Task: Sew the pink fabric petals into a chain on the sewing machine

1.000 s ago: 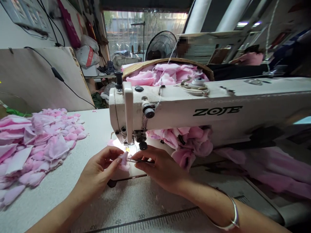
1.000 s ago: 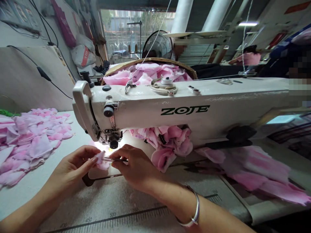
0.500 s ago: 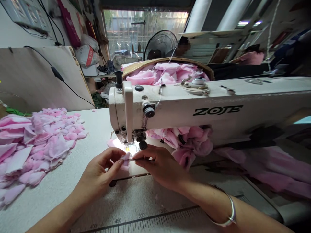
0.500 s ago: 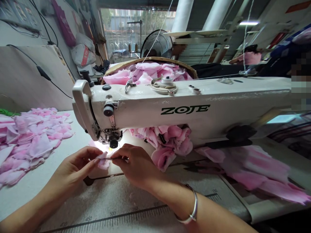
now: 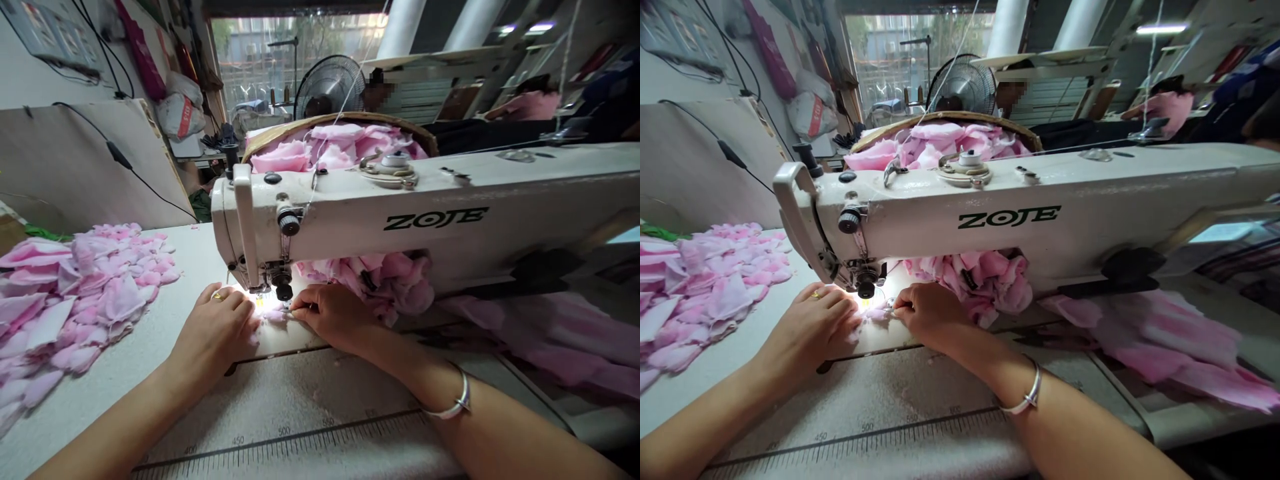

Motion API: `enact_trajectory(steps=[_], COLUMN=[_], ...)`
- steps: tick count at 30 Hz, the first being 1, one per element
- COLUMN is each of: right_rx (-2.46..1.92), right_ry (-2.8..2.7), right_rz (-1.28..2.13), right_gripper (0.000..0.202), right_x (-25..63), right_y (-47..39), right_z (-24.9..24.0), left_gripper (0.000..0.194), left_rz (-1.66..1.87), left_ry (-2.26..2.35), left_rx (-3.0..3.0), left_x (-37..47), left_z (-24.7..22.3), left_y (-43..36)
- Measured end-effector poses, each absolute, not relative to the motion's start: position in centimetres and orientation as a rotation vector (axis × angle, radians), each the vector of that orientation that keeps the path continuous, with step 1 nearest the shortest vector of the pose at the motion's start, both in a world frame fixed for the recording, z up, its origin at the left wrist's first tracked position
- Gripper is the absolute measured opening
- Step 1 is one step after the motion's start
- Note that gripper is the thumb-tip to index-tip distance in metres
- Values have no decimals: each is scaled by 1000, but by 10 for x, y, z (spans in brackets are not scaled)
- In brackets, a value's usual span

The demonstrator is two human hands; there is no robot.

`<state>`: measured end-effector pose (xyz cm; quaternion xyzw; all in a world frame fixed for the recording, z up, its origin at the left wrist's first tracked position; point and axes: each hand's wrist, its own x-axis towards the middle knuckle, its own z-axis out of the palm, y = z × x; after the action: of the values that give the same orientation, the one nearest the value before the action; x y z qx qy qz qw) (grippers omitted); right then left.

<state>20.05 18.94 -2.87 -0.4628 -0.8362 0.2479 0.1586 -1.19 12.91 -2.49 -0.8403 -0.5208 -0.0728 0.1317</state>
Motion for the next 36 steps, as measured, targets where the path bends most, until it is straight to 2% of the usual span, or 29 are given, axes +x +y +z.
enact_trajectory(steps=[7,16,24,36], right_rx=[-1292,-1270,-1294,-1345], right_ry=[-2379,-2362,-2341,-2437], right_rz=[697,746,720,323], right_gripper=[10,11,9,15], right_x=[200,197,176,171], right_y=[194,194,188,188], right_z=[-34,-32,-30,-39], left_gripper=[12,18,17,23], left_rz=[-22,-385,-477,-531], left_ry=[-1519,-1449,-1417,-1430], left_rx=[-2483,-2449,-2517,-2526], left_x=[-12,-29,-31,-34], left_z=[-24,-51,-48,-49], left_y=[133,131,129,129])
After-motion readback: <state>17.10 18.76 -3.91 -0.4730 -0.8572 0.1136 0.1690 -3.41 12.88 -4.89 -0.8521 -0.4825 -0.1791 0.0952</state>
